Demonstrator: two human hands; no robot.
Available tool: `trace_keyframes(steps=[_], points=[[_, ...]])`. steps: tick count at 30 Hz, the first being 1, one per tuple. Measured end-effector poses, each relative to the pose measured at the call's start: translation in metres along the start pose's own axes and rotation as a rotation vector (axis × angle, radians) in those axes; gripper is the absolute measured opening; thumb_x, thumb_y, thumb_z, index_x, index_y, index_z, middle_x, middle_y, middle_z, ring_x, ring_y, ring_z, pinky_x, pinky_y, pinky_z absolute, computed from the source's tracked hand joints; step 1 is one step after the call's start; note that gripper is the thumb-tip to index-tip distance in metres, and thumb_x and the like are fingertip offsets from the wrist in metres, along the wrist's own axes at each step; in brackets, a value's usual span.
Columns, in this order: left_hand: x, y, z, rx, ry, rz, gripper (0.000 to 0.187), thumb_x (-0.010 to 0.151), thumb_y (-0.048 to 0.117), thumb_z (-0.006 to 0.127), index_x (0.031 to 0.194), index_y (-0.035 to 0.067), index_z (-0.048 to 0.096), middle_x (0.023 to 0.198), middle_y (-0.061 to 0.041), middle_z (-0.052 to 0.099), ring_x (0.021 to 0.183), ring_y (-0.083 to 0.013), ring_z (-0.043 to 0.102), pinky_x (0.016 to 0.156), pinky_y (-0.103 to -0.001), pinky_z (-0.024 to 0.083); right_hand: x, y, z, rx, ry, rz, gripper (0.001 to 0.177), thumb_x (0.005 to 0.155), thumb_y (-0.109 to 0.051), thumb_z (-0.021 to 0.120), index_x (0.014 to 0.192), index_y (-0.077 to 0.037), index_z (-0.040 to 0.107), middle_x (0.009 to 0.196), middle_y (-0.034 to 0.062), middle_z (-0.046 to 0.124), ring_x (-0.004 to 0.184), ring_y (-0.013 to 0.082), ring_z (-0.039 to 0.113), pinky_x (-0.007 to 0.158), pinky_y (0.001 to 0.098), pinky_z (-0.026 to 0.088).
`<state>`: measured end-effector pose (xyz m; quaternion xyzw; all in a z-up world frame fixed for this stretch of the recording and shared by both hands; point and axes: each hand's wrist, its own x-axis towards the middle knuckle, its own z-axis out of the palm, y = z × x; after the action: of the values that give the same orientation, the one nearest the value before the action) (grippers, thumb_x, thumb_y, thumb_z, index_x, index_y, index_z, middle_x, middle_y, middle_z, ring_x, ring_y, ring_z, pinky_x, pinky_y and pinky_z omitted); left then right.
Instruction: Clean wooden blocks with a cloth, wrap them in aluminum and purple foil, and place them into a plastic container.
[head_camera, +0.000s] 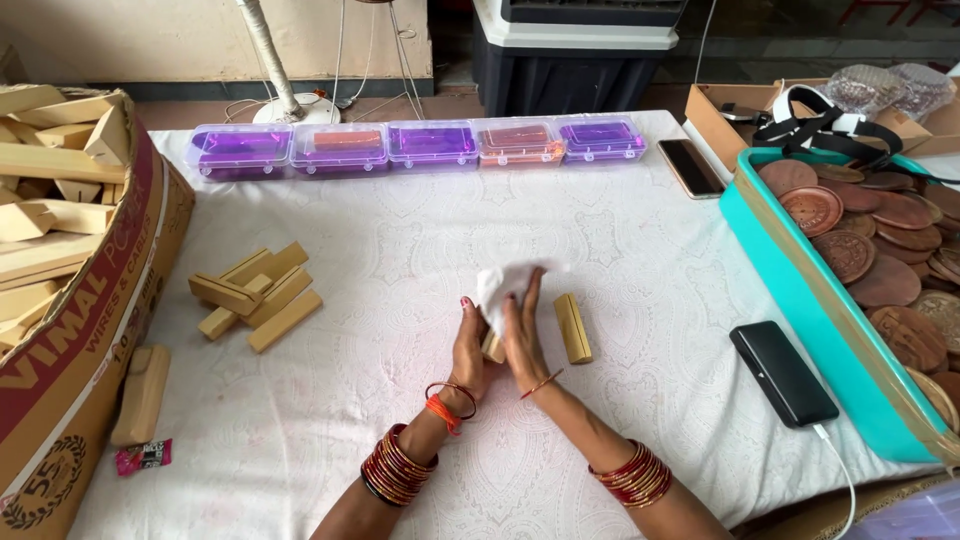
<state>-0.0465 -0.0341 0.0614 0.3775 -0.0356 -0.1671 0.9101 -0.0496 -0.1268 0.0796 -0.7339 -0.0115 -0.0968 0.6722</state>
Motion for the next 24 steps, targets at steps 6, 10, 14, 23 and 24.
trace_keyframes(steps=[6,10,14,23,24], points=[[0.017,0.016,-0.033,0.114,0.077,0.261,0.082,0.101,0.063,0.032,0.163,0.009,0.033,0.159,-0.029,0.045,0.121,-0.0585,0.043,0.097,-0.070,0.036,-0.051,0.011,0.035,-0.173,-0.444,-0.186,0.086,0.104,-0.075,0.018,0.164,-0.023,-0.013,0.173,0.0164,-0.014,0.160,0.0407,-0.005,0.125,0.0682,0.019],[0.012,0.009,-0.019,0.035,0.014,0.377,0.073,0.104,0.053,0.041,0.161,0.010,0.030,0.164,-0.017,0.035,0.147,-0.0275,0.040,0.118,-0.046,0.040,-0.038,-0.045,0.031,-0.177,-0.367,-0.100,0.096,0.087,-0.079,0.018,0.157,-0.024,-0.018,0.169,0.0123,-0.018,0.154,0.0399,0.000,0.109,0.0695,0.032],[0.007,-0.017,-0.008,-0.191,0.115,0.122,0.068,0.094,0.042,0.055,0.153,0.012,0.037,0.148,-0.017,0.051,0.133,-0.0280,0.053,0.106,-0.048,0.053,0.004,-0.012,0.000,-0.110,-0.059,-0.180,0.095,0.091,-0.080,0.016,0.160,-0.024,-0.018,0.169,0.0133,-0.020,0.154,0.0429,-0.003,0.113,0.0693,0.027],[0.034,-0.005,-0.060,-0.579,-0.578,0.459,0.072,0.097,0.039,0.062,0.155,0.004,0.036,0.142,-0.020,0.059,0.125,-0.0255,0.058,0.098,-0.039,0.056,-0.062,-0.018,0.035,-0.313,-0.408,-0.183,0.096,0.095,-0.080,0.013,0.159,-0.017,-0.021,0.170,0.0137,-0.019,0.157,0.0398,-0.009,0.121,0.0662,0.018],[0.027,0.001,-0.054,-0.577,-0.574,0.460,0.072,0.097,0.039,0.062,0.155,0.004,0.036,0.142,-0.020,0.059,0.125,-0.0255,0.058,0.098,-0.039,0.056,-0.059,-0.024,0.035,-0.310,-0.411,-0.182,0.096,0.095,-0.080,0.013,0.159,-0.017,-0.021,0.170,0.0137,-0.019,0.157,0.0398,-0.009,0.121,0.0662,0.018]])
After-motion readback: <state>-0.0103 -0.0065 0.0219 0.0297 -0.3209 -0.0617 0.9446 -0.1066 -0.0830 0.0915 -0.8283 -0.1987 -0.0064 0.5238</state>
